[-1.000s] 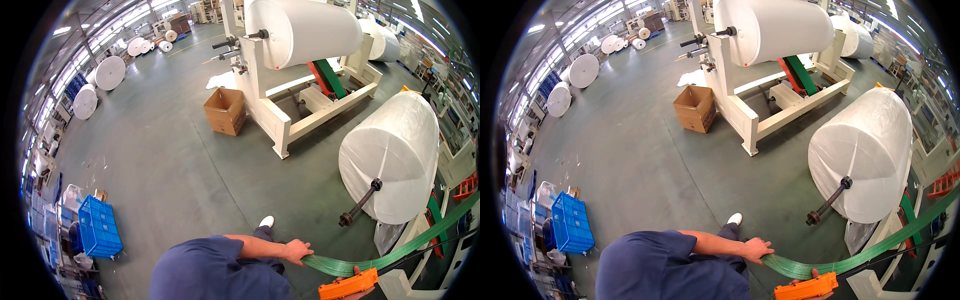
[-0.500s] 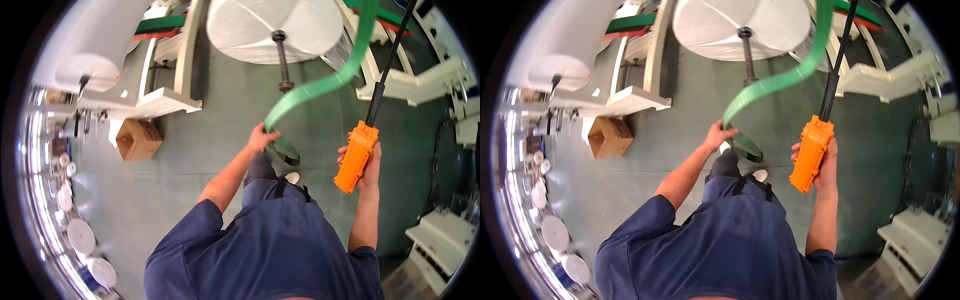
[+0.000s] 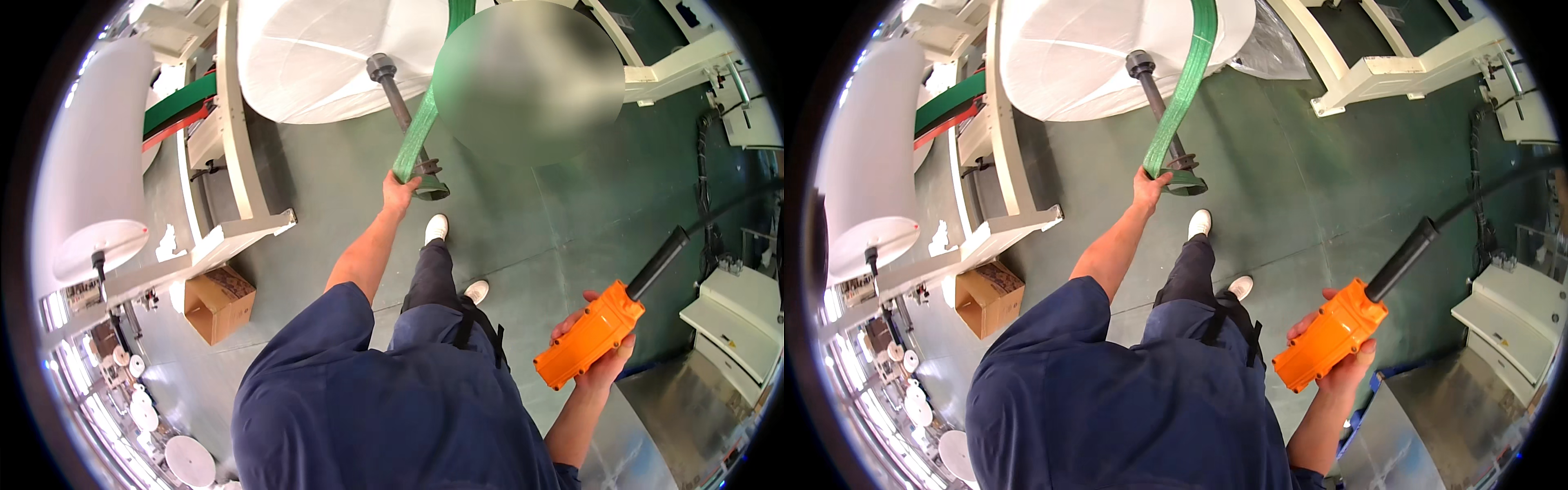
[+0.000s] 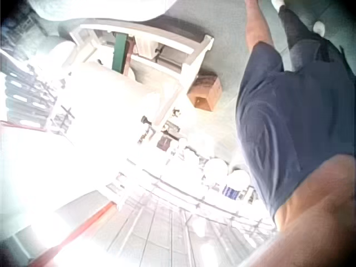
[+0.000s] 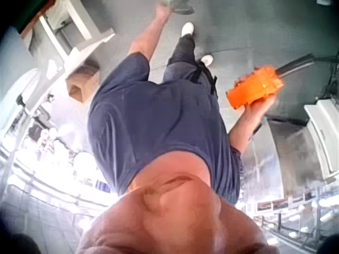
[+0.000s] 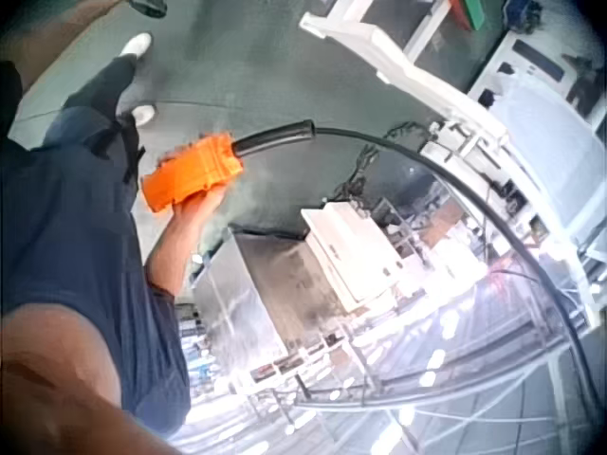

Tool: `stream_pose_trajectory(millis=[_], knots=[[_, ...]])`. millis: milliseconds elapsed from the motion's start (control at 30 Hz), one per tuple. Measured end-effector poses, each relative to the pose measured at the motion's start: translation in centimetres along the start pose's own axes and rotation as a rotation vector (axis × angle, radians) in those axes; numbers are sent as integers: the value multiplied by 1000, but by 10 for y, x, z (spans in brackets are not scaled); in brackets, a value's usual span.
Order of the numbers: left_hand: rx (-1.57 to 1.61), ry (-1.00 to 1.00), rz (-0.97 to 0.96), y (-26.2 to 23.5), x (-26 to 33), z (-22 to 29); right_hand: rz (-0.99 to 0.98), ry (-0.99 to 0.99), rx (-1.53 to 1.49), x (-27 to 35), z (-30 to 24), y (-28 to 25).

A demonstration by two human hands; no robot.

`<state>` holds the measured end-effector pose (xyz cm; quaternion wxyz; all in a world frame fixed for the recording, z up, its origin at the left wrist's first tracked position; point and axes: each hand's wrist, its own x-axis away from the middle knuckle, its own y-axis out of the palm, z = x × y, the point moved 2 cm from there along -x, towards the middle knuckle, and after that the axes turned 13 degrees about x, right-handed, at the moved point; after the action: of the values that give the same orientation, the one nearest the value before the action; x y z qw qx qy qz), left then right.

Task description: The person removes a protective cloth from a machine, then handles a long metal rod and a cylindrical component. They use a wrench to tighten a bolt on the rod assembly and later attach a green strap to a large white roll on the machine.

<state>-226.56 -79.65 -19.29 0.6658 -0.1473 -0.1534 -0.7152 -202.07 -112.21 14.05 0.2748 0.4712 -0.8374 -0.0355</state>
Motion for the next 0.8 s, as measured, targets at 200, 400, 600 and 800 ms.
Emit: stream_pose_trajectory(millis=[200,400,600,800], knots=[[-53,101,33,9,-26,2,88,-3,54,-18,2,23],[-524,300,30,6,-30,12,119,-49,132,-26,7,32],[-718,371,-19,-20,-22,-17,160,-45,164,-23,8,28],[-833,270,146,-80,-15,-39,133,-60,155,-16,13,14]])
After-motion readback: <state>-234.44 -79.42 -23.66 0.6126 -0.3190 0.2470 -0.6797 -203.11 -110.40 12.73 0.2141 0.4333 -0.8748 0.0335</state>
